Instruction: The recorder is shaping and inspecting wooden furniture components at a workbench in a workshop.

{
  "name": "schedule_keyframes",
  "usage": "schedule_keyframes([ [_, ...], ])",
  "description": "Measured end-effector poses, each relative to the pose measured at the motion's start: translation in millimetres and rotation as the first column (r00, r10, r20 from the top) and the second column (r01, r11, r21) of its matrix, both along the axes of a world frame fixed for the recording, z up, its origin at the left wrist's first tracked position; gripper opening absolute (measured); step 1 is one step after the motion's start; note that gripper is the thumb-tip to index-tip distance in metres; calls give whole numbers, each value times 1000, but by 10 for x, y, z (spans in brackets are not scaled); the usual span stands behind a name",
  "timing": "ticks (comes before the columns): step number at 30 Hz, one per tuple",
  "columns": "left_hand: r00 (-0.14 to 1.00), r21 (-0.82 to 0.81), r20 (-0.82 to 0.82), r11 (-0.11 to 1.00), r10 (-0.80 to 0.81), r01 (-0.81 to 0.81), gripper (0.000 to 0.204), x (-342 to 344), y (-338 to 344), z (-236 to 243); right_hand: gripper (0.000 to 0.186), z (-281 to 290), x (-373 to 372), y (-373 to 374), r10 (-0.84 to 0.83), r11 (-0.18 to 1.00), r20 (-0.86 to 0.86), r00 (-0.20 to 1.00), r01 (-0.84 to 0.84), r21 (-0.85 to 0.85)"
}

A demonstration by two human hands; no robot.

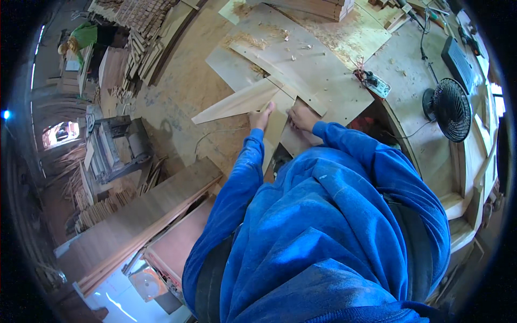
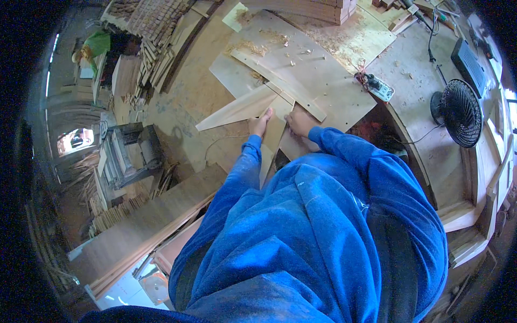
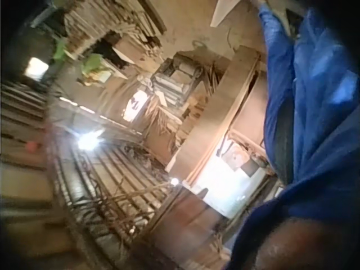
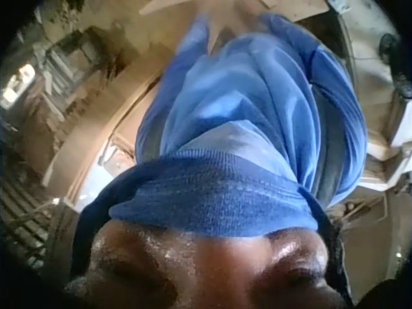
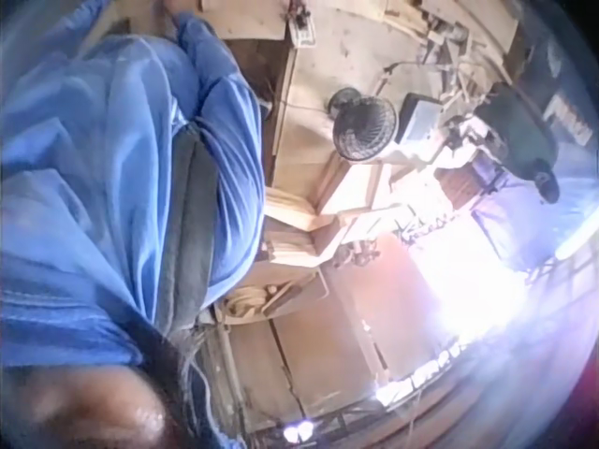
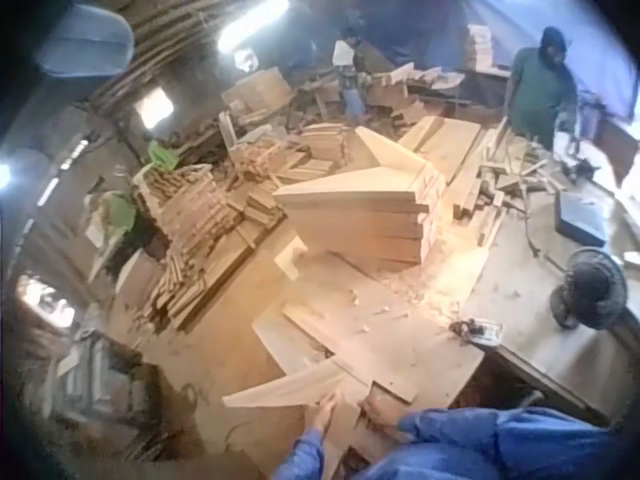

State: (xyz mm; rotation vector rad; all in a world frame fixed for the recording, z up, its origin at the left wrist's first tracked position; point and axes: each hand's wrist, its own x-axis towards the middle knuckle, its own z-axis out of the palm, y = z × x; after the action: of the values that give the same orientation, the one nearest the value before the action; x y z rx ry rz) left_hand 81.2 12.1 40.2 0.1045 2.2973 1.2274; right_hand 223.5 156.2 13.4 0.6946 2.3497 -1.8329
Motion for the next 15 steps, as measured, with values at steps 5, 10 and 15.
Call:
schedule_keyframes([
  [5, 999, -126, -37, 992, 0, -5, 68, -212, -89, -169, 40, 128, -169, -39, -3, 997, 21, 1000, 2, 81],
  [10, 998, -111, 59, 993, -36, 42, 72, -196, -4, -17, 38, 71, -152, -65, -77, 995, 30, 997, 74, 70],
  [15, 1000, -153, 26, 988, -13, 17, 81, -244, -23, -26, 38, 111, -220, -112, -90, 991, 60, 994, 83, 107],
])
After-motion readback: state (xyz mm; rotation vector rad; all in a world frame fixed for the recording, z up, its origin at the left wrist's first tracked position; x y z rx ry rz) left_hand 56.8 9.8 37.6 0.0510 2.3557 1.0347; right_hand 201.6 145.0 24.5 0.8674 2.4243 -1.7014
